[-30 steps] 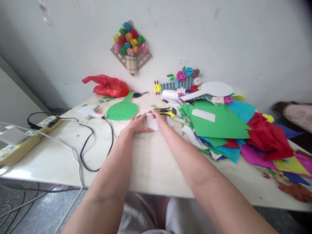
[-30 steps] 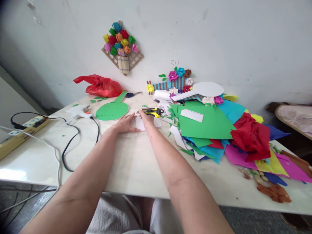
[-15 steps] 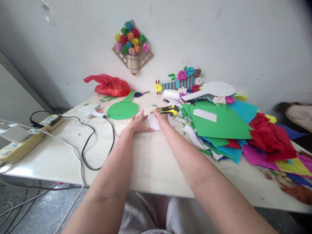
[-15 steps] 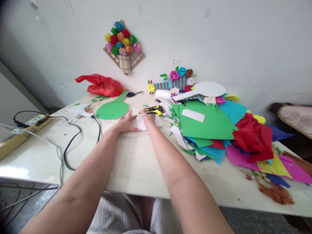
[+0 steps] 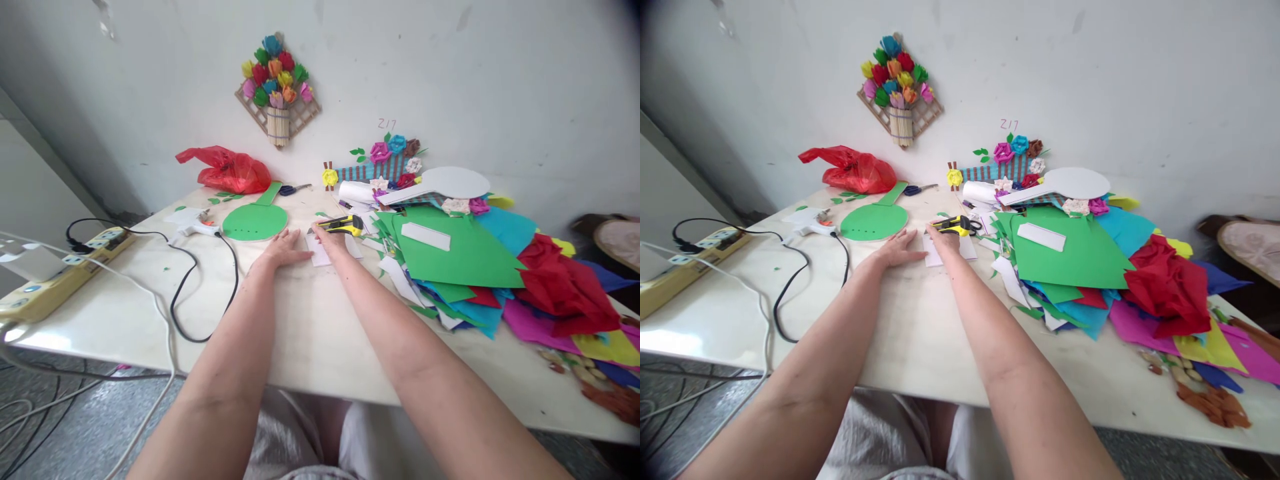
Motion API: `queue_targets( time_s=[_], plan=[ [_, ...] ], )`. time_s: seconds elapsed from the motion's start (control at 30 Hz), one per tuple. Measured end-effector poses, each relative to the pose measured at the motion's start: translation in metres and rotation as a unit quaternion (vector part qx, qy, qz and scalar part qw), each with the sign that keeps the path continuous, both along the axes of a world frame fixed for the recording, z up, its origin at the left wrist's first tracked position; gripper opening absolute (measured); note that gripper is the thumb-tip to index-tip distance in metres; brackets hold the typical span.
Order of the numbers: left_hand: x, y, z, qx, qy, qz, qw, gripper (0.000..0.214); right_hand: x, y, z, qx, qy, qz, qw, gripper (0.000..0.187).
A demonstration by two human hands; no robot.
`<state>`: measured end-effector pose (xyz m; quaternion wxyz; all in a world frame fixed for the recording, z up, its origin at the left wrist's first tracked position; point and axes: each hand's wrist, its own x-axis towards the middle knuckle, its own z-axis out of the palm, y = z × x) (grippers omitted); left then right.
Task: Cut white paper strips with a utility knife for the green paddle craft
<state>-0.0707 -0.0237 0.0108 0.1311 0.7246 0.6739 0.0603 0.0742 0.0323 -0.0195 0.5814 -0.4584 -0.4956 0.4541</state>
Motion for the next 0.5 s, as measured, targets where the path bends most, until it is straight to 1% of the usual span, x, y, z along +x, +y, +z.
queue_targets(
  time_s=[0.07, 0.2, 0.37, 0.5],
  plan=[
    [-0.001, 0.001, 0.000, 0.006, 0.006, 0.001, 1.000, 0.098, 0.000, 0.001, -0.001, 0.002, -0.008, -0.001, 1.000, 0.020],
    [-0.002, 0.002, -0.003, 0.018, -0.002, 0.001, 1.000, 0.093, -0.001, 0.003, -0.003, 0.002, -0.027, -0.001, 1.000, 0.020],
    [-0.004, 0.003, -0.004, 0.024, -0.003, 0.006, 1.000, 0.094, -0.002, 0.005, -0.004, -0.008, -0.048, 0.001, 0.999, 0.020],
    [-0.004, 0.003, -0.004, 0.022, 0.009, 0.006, 1.000, 0.092, -0.001, 0.011, -0.008, -0.020, -0.099, 0.009, 0.995, 0.025]
  ],
)
